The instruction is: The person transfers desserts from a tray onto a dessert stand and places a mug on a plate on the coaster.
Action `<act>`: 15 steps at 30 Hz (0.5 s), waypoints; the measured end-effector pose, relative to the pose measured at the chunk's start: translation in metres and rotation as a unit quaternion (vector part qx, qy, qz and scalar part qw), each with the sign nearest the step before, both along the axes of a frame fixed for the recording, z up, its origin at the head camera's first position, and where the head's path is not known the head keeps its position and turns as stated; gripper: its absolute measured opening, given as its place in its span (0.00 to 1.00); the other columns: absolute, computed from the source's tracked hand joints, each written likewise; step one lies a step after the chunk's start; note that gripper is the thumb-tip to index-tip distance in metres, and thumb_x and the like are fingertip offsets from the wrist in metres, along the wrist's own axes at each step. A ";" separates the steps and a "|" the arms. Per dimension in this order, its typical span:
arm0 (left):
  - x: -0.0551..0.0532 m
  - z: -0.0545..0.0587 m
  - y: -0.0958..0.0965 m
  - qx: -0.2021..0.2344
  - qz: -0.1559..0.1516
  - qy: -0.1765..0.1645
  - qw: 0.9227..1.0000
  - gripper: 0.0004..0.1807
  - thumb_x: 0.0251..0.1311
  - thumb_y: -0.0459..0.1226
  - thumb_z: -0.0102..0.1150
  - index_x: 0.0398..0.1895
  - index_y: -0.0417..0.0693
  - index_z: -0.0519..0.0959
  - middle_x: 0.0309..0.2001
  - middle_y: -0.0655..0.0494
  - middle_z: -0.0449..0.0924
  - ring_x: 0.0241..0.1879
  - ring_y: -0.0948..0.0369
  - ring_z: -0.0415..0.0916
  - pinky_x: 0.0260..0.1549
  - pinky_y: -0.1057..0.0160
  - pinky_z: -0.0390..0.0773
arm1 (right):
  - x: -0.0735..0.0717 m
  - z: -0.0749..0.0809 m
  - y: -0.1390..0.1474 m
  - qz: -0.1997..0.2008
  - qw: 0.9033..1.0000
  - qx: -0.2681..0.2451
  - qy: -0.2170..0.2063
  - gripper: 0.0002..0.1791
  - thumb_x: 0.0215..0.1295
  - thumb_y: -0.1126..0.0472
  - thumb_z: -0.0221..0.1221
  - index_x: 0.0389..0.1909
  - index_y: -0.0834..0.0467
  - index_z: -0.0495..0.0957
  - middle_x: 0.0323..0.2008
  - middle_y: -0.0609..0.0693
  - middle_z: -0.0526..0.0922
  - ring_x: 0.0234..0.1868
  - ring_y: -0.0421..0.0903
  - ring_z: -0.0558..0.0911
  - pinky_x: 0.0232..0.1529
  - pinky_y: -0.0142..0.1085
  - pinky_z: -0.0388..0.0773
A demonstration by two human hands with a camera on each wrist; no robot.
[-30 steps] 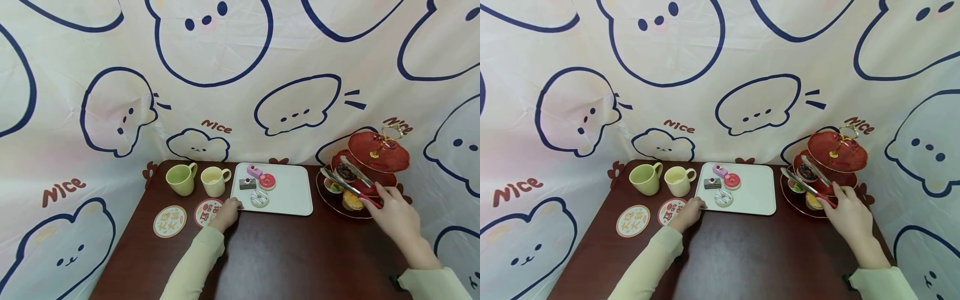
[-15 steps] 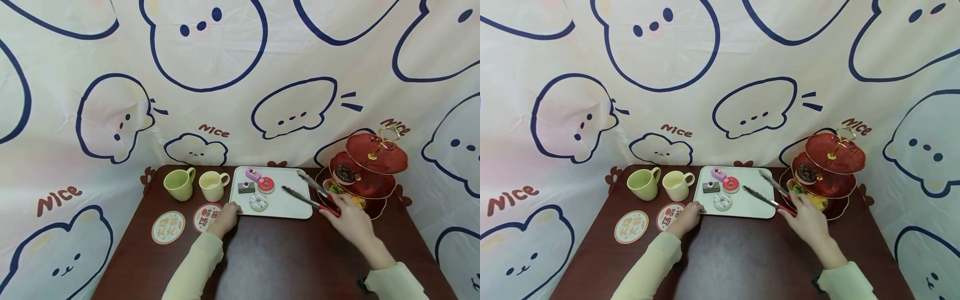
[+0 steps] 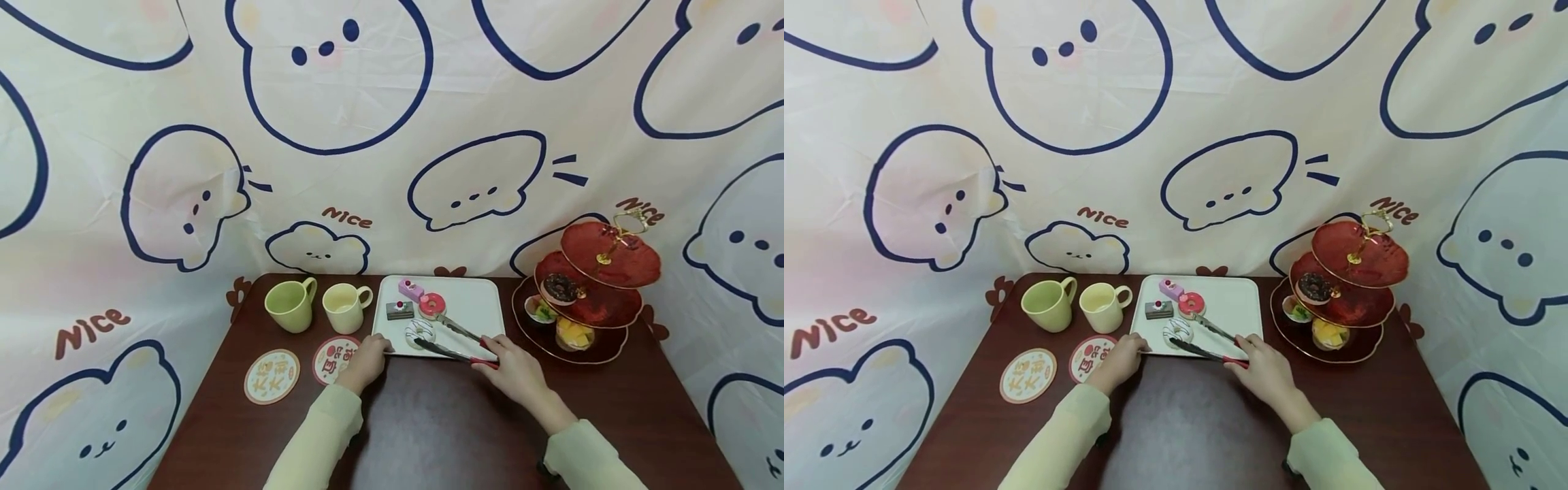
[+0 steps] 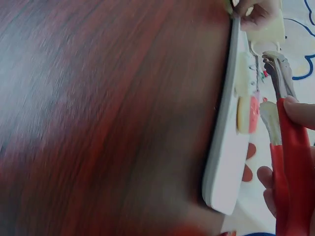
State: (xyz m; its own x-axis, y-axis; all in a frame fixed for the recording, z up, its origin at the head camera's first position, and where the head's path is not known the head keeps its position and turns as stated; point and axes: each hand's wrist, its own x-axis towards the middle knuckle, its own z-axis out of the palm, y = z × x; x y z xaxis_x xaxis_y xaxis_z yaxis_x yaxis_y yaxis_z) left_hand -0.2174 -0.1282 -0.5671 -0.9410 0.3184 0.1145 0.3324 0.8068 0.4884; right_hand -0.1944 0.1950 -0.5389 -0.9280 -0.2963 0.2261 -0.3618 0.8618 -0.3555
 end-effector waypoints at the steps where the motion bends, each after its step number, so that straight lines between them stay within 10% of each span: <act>1: 0.000 -0.001 0.000 0.000 0.000 0.002 1.000 0.15 0.54 0.16 0.52 0.34 0.36 0.87 0.34 0.45 0.80 0.40 0.46 0.79 0.44 0.50 0.82 | -0.001 -0.001 -0.003 0.001 1.000 0.001 -0.001 0.36 0.56 0.46 0.74 0.62 0.61 0.81 0.46 0.54 0.83 0.34 0.49 0.81 0.28 0.43 0.80; 15: -0.001 -0.009 -0.003 0.003 -0.005 0.019 1.000 0.15 0.54 0.17 0.53 0.33 0.37 0.86 0.34 0.47 0.81 0.39 0.48 0.78 0.43 0.50 0.82 | -0.007 -0.017 -0.017 -0.001 1.000 0.021 -0.009 0.34 0.56 0.47 0.75 0.60 0.60 0.82 0.47 0.54 0.83 0.36 0.53 0.83 0.31 0.47 0.82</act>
